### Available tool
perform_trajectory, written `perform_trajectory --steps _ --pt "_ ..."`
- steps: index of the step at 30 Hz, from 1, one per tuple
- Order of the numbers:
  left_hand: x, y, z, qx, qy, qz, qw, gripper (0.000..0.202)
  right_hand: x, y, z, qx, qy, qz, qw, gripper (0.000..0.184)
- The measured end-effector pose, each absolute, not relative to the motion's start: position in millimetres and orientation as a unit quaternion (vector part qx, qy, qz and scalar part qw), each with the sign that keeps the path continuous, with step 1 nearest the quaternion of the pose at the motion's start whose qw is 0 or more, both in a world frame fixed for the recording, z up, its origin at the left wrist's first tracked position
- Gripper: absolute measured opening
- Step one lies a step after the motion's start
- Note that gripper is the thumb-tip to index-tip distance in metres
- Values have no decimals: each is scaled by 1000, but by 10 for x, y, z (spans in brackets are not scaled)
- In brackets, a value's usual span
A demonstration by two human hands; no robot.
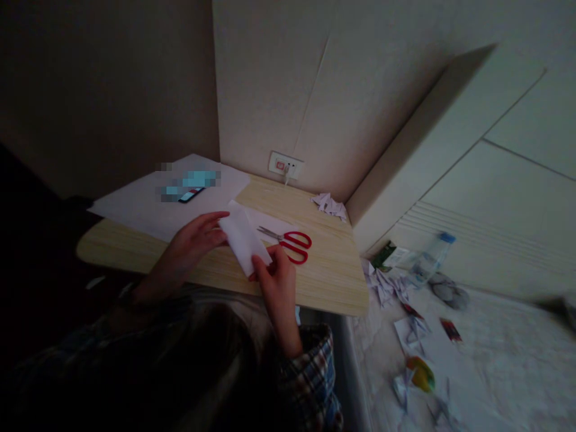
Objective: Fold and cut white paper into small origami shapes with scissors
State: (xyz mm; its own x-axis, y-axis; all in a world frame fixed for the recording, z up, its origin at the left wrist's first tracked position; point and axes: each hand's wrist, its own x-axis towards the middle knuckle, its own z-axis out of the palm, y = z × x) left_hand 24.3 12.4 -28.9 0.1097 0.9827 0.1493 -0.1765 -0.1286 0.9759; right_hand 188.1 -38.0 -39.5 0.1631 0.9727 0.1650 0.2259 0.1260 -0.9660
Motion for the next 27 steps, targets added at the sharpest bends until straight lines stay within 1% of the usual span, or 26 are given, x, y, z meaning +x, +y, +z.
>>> perform_trajectory --steps 3,6,12,16,18,27 --pt "264 39 -200 501 363 513 595 40 1837 -437 -323 -530 -526 369 554 18" --pt "273 -24 -154 502 359 508 600 34 1800 -488 -262 -517 -521 389 557 19" --pt "349 -149 -153 479 357 558 575 34 1677 -558 -219 -499 -528 473 498 21" --pt "435 -247 -102 430 322 559 632 45 1589 -597 -206 -473 -560 492 469 23" --pt "456 -274 -67 410 315 565 643 46 1570 -608 -205 -468 -569 495 461 25" --pt "424 -270 -99 395 295 565 662 35 1591 -594 -261 -464 -581 510 433 37"
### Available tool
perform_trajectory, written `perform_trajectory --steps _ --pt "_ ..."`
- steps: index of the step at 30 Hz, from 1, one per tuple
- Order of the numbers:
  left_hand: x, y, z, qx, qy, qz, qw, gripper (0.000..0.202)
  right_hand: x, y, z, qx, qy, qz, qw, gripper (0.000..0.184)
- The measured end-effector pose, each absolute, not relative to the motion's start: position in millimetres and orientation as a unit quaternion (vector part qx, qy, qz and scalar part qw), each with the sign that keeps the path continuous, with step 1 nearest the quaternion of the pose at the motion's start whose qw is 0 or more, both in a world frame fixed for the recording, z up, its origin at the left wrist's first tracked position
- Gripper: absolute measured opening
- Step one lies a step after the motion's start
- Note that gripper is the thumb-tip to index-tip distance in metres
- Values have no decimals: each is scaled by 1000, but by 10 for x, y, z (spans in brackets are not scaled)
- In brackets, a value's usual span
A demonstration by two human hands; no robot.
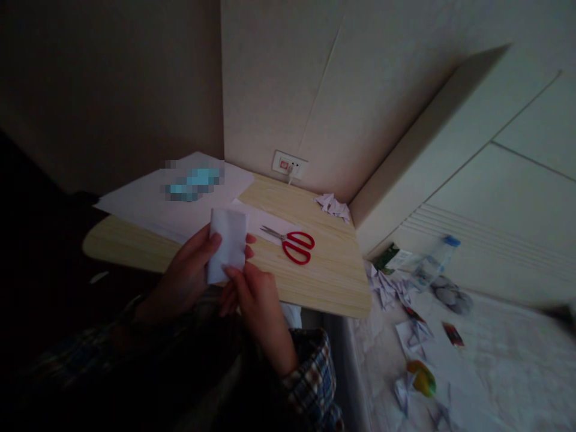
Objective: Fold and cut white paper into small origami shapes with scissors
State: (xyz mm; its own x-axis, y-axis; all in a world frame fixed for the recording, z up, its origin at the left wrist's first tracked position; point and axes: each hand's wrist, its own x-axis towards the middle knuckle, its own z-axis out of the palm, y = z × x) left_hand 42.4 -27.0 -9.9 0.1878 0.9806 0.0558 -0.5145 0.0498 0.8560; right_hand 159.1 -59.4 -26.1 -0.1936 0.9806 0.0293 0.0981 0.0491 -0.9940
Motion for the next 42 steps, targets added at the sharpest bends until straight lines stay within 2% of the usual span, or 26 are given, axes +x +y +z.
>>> perform_trajectory --steps 7,12,14,17,19,24,32,37,42 --pt "407 -280 -98 420 291 540 669 27 1635 -582 -301 -476 -616 499 381 49" --pt "386 -281 -104 438 288 543 656 24 1861 -583 -245 -477 -690 440 321 39" --pt "377 -284 -103 452 287 538 651 23 1959 -601 -160 -507 -670 404 363 34" --pt "367 -299 -78 492 283 502 652 23 2027 -655 14 -559 -598 306 486 30" --pt "366 -314 -54 523 273 469 657 24 2011 -696 117 -565 -584 251 527 20" --pt "366 -342 -63 548 263 419 675 21 1895 -734 180 -536 -607 246 533 7" --pt "325 -348 -64 609 257 348 664 29 1914 -738 81 -516 -559 290 581 13" --pt "285 -316 -34 671 269 322 612 32 1943 -714 61 -504 -582 279 573 15" --pt "271 -302 -80 719 280 307 558 32 1949 -688 50 -496 -620 241 559 8"
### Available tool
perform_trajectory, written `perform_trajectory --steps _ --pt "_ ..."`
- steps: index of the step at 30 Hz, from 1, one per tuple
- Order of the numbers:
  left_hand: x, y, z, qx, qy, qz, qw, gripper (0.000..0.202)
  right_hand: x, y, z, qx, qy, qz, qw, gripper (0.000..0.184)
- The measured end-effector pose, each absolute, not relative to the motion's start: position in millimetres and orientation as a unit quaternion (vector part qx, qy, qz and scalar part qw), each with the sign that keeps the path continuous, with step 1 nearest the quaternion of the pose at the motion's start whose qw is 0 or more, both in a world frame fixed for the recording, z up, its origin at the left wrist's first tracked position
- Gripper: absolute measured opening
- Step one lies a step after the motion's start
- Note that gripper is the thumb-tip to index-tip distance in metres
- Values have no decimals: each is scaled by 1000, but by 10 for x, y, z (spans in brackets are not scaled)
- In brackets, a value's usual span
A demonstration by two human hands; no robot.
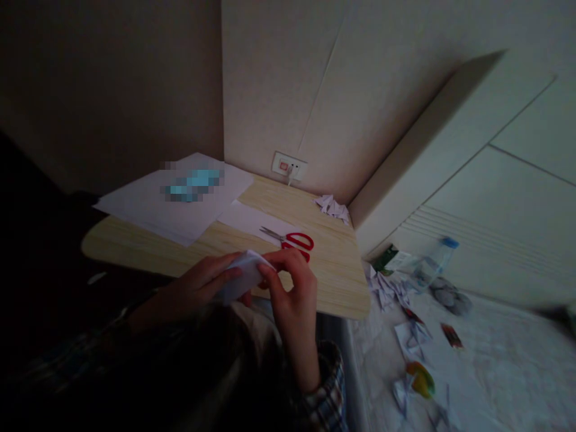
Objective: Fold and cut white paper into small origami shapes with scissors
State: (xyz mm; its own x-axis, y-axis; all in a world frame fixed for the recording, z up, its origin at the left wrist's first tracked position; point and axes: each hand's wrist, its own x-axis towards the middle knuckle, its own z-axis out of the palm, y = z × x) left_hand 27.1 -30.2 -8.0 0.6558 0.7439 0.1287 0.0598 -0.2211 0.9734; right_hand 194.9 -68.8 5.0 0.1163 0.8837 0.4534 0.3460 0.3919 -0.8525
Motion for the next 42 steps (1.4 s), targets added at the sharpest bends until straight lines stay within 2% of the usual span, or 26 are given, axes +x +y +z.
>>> perform_trajectory --steps 6,12,15,18,22,28,32,34,37,39,42 --pt "281 -321 -77 688 269 288 610 29 1961 -698 35 -505 -599 242 573 13" --pt "223 -291 -67 629 249 268 686 37 2011 -701 15 -493 -566 271 603 10" --pt "210 -258 -109 658 256 273 654 35 2036 -713 19 -504 -583 277 574 8" --pt "212 -242 -134 720 274 272 576 34 2044 -723 32 -510 -603 275 548 7" --pt "218 -253 -106 762 284 275 513 30 2026 -727 52 -494 -617 239 564 8" --pt "204 -278 -39 782 294 251 489 26 2007 -747 73 -497 -628 236 551 9" --pt "197 -290 7 715 309 241 579 25 2003 -771 75 -511 -604 219 571 13" --pt "196 -291 31 655 338 271 619 22 2006 -776 74 -510 -584 212 595 13" --pt "183 -286 62 593 384 361 609 18 2013 -763 66 -508 -568 218 610 12" --pt "162 -280 76 583 414 407 568 17 2013 -743 56 -514 -580 239 586 10" --pt "131 -266 83 624 450 451 453 18 2003 -706 37 -521 -617 248 535 7"
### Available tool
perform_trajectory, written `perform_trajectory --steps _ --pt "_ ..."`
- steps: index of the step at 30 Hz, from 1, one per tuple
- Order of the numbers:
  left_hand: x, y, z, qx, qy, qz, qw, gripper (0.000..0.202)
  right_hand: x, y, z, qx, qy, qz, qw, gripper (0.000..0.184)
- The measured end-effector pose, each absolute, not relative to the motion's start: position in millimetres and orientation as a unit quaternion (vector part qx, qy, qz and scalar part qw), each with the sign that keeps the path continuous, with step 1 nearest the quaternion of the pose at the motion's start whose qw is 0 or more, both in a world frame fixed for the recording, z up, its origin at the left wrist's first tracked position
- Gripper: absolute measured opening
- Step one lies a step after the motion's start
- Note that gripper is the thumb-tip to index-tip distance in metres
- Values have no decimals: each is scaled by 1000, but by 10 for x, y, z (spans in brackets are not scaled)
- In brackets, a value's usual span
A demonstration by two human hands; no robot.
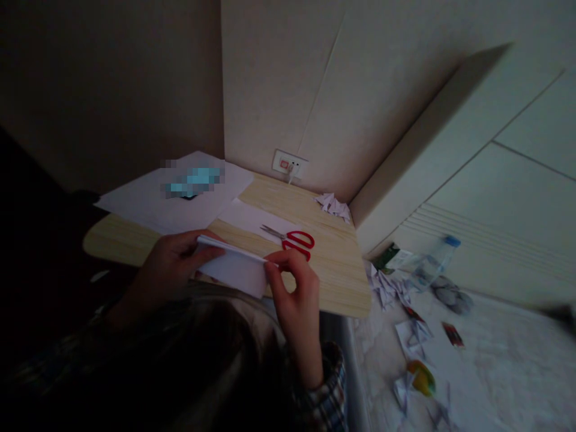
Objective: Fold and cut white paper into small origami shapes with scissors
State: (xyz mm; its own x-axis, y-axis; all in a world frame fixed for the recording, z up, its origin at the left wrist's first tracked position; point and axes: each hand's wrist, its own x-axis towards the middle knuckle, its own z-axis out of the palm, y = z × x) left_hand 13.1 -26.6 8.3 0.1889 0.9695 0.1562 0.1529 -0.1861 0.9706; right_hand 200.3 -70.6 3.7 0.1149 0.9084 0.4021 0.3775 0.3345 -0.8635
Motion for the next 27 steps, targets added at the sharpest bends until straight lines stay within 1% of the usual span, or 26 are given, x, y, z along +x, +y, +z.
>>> perform_trajectory --steps 3,6,10,14,19,27 --pt "130 -255 68 690 443 446 358 20 1980 -681 29 -528 -651 215 502 8" --pt "153 -262 40 737 418 417 329 20 1941 -678 36 -528 -665 205 487 9" --pt "171 -281 16 765 396 396 318 23 1898 -689 43 -527 -659 207 495 12" --pt "165 -285 15 773 392 385 317 21 1900 -684 34 -526 -653 194 510 16" --pt "169 -293 49 772 387 375 336 29 1915 -674 34 -535 -649 196 504 13" --pt "188 -326 41 766 385 398 328 26 1884 -690 28 -519 -652 207 512 11"
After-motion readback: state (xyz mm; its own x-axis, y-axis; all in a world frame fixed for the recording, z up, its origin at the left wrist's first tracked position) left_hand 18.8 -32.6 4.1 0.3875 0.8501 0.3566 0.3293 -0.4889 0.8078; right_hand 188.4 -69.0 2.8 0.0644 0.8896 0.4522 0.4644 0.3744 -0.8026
